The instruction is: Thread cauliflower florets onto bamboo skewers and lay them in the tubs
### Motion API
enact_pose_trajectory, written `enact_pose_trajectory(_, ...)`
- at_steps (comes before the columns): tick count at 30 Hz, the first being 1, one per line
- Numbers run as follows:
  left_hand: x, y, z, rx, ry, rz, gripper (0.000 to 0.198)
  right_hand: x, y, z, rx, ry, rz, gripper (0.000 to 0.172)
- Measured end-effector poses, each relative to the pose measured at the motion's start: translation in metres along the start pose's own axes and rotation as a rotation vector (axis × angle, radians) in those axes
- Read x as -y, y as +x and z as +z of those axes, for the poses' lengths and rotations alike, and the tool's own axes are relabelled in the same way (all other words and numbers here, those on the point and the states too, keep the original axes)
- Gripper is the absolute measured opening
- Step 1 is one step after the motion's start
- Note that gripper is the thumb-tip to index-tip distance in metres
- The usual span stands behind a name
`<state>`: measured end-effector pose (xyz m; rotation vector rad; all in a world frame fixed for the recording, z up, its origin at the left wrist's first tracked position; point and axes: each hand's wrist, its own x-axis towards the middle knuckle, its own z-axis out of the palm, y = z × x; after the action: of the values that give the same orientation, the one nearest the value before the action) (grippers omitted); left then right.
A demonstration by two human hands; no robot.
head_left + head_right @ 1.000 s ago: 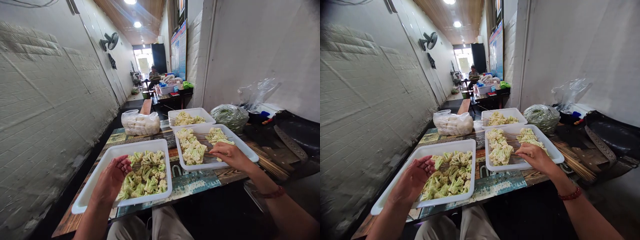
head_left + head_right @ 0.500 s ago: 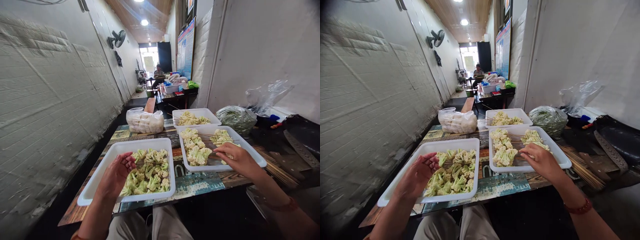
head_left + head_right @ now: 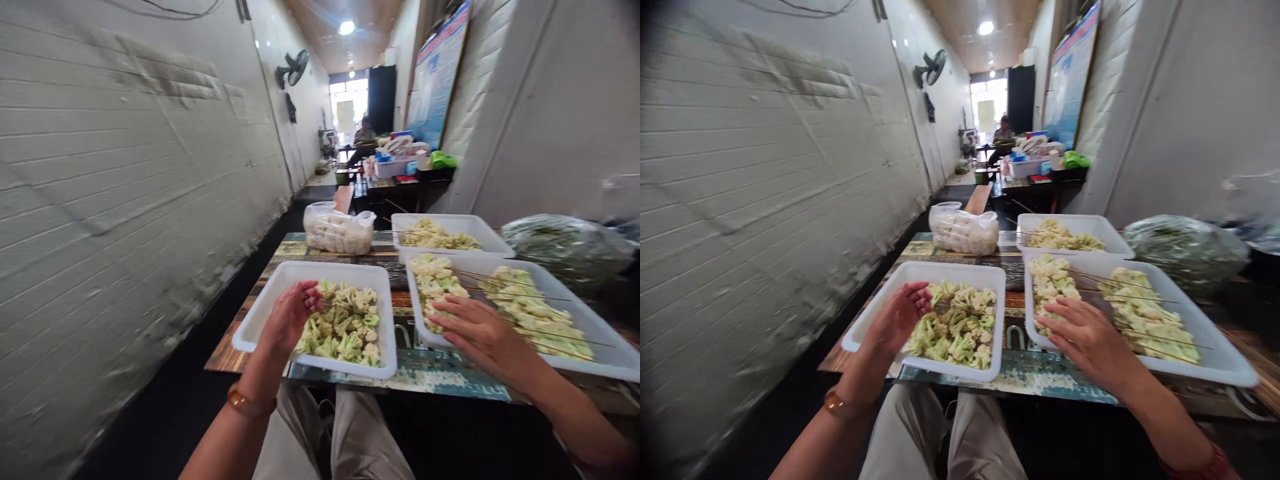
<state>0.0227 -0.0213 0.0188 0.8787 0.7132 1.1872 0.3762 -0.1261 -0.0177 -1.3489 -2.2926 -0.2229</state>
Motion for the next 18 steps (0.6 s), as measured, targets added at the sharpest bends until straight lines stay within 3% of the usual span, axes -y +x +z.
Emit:
enact_pose_trajectory(4, 0.004, -0.003, -0.002, 0.019, -0.017, 0.019, 0.036, -0.004, -0.005, 0.006, 0.010, -0.020, -0.021, 0.032)
enact_pose_trajectory(10, 0.003, -0.003, -0.004, 0.004, -0.078, -0.001, 0.038, 0.012, 0.006, -0.015, -0.041, 0.061, 0.015, 0.038)
enact_pose_trajectory(14, -0.007, -0.003, -0.015, -0.075, -0.112, 0.013, 0.037, 0.031, 0.023, -0.017, -0.147, 0.070, 0.102, 0.035)
enact_pose_trajectory(18, -0.014, -0.002, -0.032, -0.195, -0.024, 0.121, 0.037, 0.057, 0.052, -0.004, -0.132, 0.166, 0.073, 0.033)
